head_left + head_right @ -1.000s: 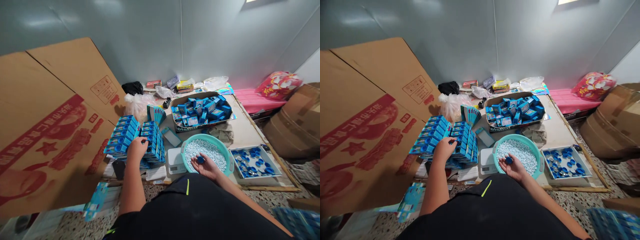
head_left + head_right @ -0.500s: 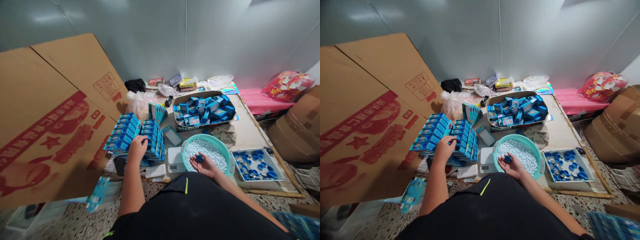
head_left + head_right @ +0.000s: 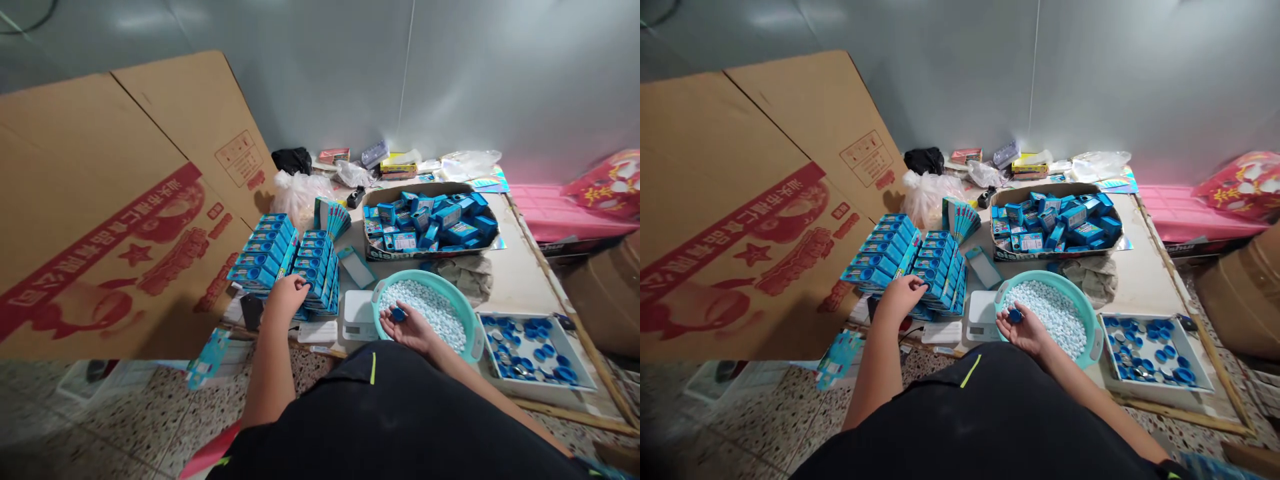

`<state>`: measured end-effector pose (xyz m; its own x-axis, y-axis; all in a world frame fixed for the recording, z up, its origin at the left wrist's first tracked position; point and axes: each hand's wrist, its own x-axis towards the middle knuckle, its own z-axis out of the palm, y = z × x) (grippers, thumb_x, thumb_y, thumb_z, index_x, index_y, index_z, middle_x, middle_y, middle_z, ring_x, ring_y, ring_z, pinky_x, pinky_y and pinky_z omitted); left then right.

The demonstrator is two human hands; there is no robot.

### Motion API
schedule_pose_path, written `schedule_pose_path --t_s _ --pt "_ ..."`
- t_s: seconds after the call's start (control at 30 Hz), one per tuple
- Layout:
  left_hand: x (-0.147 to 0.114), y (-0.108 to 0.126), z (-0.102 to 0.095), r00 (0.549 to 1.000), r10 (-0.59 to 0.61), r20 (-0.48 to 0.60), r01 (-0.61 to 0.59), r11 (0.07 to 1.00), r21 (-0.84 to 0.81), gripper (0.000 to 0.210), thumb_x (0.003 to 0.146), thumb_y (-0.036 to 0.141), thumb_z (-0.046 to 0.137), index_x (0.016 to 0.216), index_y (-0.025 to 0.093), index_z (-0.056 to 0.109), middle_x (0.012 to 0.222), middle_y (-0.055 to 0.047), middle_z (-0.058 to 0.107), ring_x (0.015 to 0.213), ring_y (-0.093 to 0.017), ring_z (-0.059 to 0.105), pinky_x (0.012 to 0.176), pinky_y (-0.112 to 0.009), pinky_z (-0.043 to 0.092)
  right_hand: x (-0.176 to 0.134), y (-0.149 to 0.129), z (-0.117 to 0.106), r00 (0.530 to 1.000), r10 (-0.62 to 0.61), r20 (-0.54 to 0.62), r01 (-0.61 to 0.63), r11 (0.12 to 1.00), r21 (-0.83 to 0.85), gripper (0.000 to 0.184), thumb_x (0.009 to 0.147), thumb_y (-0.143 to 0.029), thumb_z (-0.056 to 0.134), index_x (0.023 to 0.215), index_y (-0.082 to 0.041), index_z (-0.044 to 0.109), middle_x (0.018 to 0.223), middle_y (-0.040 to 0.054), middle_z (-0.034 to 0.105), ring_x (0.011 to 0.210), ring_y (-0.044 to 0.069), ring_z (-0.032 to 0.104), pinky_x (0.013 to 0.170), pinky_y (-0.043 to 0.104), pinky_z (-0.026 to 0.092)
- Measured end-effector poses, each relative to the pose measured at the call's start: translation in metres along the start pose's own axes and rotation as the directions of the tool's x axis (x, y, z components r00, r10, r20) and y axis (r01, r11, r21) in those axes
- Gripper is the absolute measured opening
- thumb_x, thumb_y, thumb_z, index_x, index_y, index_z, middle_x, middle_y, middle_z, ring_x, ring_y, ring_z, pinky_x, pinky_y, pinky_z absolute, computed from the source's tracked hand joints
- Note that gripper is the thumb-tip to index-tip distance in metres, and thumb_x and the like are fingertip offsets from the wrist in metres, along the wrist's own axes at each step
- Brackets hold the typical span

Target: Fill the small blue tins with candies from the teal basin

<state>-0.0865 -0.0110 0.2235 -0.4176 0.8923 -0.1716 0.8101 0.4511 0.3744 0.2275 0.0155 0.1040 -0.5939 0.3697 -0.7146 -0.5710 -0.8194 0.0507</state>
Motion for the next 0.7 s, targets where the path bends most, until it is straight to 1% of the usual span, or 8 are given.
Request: schedule_pose_path --t_s 0.13,0.23,0.33,0.43,0.5,0.57,0.63,0.7 --pt "0.004 0.004 -0.002 0.999 -0.035 0.031 0.034 0.999 0.015 0.013 0.086 0.029 0.067 0.093 0.018 0.069 0.089 -0.005 0.074 0.082 -0.019 0.069 0.072 -0.025 0.048 0.001 -0.002 -0.004 1.0 -0.011 -0.005 0.011 1.0 0.012 0.035 0.107 -0.029 0.047 0.078 -0.016 0.062 0.076 0.0073 0.071 0.084 0.019 0.074 0.079 0.034 0.064" --pt "0.011 0.006 -0.004 0.995 -0.068 0.068 0.064 0.996 0.056 0.012 0.082 0.029 0.071 0.088 0.019 0.067 0.088 -0.005 0.074 0.079 -0.019 0.069 0.067 -0.025 0.047 0.001 -0.004 -0.005 1.0 -0.023 0.006 0.023 1.0 0.021 0.035 0.107 -0.028 0.047 0.078 -0.016 0.062 0.077 0.008 0.071 0.086 0.02 0.074 0.08 0.035 0.064" --pt "0.022 0.007 -0.006 0.99 -0.117 0.075 0.107 0.986 0.128 0.018 0.075 0.032 0.076 0.085 0.021 0.065 0.092 -0.006 0.075 0.083 -0.023 0.07 0.065 -0.027 0.045 0.001 -0.004 -0.005 1.0 -0.023 0.005 0.023 0.999 0.028 0.035 0.107 -0.03 0.047 0.078 -0.016 0.061 0.076 0.0076 0.071 0.085 0.02 0.074 0.081 0.034 0.063" --pt "0.035 0.009 -0.01 0.986 -0.151 0.076 0.134 0.971 0.196 0.032 0.065 0.036 0.083 0.089 0.022 0.066 0.1 -0.009 0.077 0.093 -0.027 0.072 0.067 -0.028 0.046 0.001 -0.003 -0.005 1.0 -0.025 -0.003 0.025 0.999 0.027 0.035 0.107 -0.03 0.048 0.078 -0.017 0.061 0.076 0.0073 0.071 0.084 0.019 0.073 0.079 0.034 0.063" --pt "0.043 0.009 -0.013 0.981 -0.162 0.106 0.135 0.965 0.227 0.037 0.06 0.037 0.087 0.088 0.022 0.068 0.096 -0.009 0.077 0.093 -0.028 0.073 0.068 -0.028 0.047 0.002 -0.003 -0.004 1.0 -0.013 -0.004 0.013 1.0 0.022 0.036 0.107 -0.031 0.047 0.077 -0.017 0.062 0.076 0.0072 0.071 0.083 0.019 0.073 0.078 0.034 0.063" --pt "0.049 0.01 -0.015 0.974 -0.167 0.151 0.126 0.961 0.248 0.035 0.057 0.037 0.088 0.083 0.022 0.069 0.087 -0.008 0.077 0.087 -0.028 0.074 0.068 -0.028 0.048 0.002 -0.002 -0.003 1.0 0.001 -0.004 -0.001 1.0 0.018 0.036 0.107 -0.031 0.047 0.077 -0.017 0.062 0.077 0.007 0.07 0.082 0.019 0.073 0.077 0.034 0.063" --pt "0.053 0.01 -0.016 0.968 -0.169 0.186 0.116 0.958 0.263 0.032 0.057 0.036 0.088 0.078 0.021 0.069 0.084 -0.008 0.077 0.084 -0.028 0.074 0.069 -0.03 0.049 0.002 -0.002 -0.002 1.0 0.007 -0.013 -0.007 1.0 0.015 0.036 0.107 -0.03 0.047 0.077 -0.017 0.061 0.076 0.0067 0.07 0.081 0.019 0.073 0.076 0.034 0.063" --pt "0.055 0.01 -0.016 0.964 -0.168 0.207 0.108 0.956 0.273 0.029 0.059 0.036 0.087 0.077 0.022 0.07 0.085 -0.009 0.078 0.084 -0.028 0.074 0.071 -0.031 0.051 0.003 -0.002 -0.002 1.0 0.004 -0.02 -0.004 1.0 0.011 0.035 0.107 -0.03 0.047 0.078 -0.016 0.062 0.075 0.0063 0.07 0.081 0.019 0.073 0.076 0.034 0.063"
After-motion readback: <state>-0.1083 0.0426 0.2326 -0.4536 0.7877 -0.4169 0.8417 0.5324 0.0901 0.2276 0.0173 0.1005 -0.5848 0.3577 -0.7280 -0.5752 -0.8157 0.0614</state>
